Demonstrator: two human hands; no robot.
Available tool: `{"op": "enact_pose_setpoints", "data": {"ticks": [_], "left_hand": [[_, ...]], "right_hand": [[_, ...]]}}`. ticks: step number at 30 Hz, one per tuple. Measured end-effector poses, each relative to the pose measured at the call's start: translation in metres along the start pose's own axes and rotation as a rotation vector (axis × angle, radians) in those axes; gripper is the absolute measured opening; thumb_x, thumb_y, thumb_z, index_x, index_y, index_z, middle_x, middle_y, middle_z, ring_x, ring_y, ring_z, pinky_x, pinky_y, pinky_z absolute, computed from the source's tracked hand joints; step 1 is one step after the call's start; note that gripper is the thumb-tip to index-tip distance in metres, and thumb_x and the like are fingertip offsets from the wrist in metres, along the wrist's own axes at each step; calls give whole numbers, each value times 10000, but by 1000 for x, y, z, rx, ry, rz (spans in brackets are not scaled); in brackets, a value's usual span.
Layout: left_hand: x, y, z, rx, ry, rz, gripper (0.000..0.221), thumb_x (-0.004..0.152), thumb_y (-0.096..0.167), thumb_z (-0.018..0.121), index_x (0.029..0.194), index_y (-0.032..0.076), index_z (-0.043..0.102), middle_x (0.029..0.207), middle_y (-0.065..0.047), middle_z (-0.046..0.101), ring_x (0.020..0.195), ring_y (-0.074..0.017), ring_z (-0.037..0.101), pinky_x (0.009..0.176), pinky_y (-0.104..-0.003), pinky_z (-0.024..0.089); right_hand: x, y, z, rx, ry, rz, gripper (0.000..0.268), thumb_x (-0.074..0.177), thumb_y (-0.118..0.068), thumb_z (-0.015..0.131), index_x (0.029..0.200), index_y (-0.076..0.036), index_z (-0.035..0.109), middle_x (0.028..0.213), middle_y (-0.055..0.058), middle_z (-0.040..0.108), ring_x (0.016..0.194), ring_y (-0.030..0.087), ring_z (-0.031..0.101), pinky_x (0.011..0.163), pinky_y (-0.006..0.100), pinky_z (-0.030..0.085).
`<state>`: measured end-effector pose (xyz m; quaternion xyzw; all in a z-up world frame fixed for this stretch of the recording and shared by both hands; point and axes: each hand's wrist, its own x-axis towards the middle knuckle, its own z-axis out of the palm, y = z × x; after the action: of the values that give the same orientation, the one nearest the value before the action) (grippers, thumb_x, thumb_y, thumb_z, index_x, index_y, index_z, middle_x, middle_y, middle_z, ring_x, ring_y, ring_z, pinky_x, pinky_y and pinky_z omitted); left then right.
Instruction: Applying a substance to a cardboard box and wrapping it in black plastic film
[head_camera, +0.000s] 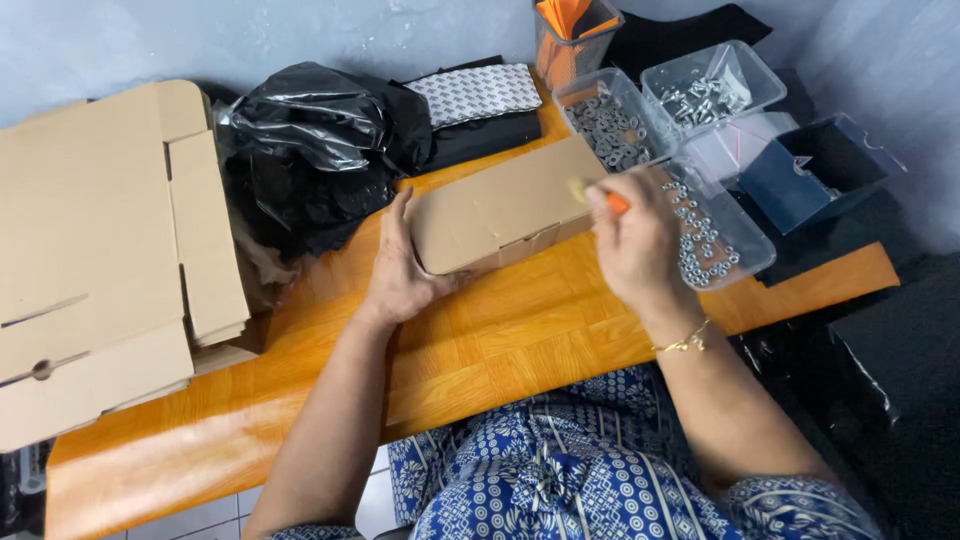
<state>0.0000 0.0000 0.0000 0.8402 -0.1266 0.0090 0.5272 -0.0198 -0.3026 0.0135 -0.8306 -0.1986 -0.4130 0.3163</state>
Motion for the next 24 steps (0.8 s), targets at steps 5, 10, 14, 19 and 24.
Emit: {"op": "enact_pose_setpoints", "data": {"ticks": [5, 10, 14, 19, 24], "left_hand": [[3, -14, 4, 89, -32, 29, 1153, 534, 366, 1002, 1519, 249, 415, 1455, -164, 364, 1398, -490, 433, 1175, -620, 370], [4, -29, 5, 105, -10, 101, 1038, 560, 371, 974, 1477, 292, 494, 1367, -135, 365, 1359, -435, 477, 1132, -560, 441], [4, -17, -8, -47, 44, 4, 928, 603, 439, 959, 1426, 248, 575, 1363, -194, 449, 1366, -444, 478, 1167, -544, 367], [8, -21, -8, -87, 54, -44, 773, 775, 505, 852, 1438, 231, 563, 1323, -239, 515, 1352, -471, 489, 1149, -542, 380], [10, -24, -14, -103, 75, -31, 622, 909, 577, 711, 1377, 200, 548, 1218, -293, 532, 1213, -491, 544, 1041, -502, 429]], "right_hand": [[-16, -40, 10, -70, 29, -5, 126, 1069, -182, 592, 1007, -75, 611, 924, 108, 551, 808, 376, 639, 725, 434, 541], [-20, -132, 21, 352, -143, 21, 68, 969, -177, 684, 954, -111, 685, 935, 68, 652, 816, 351, 719, 723, 395, 602], [6, -86, -17, 494, 85, 17, 133, 1026, -25, 554, 965, 53, 643, 852, 135, 644, 724, 281, 705, 707, 358, 594], [-3, -33, -24, 268, 300, -32, 152, 1096, 35, 466, 1032, 126, 569, 1014, 218, 585, 640, 251, 666, 559, 344, 581], [-73, -100, 53, 464, -10, -56, 57, 921, -43, 692, 975, -28, 700, 937, 160, 693, 787, 387, 711, 681, 447, 602]]}}
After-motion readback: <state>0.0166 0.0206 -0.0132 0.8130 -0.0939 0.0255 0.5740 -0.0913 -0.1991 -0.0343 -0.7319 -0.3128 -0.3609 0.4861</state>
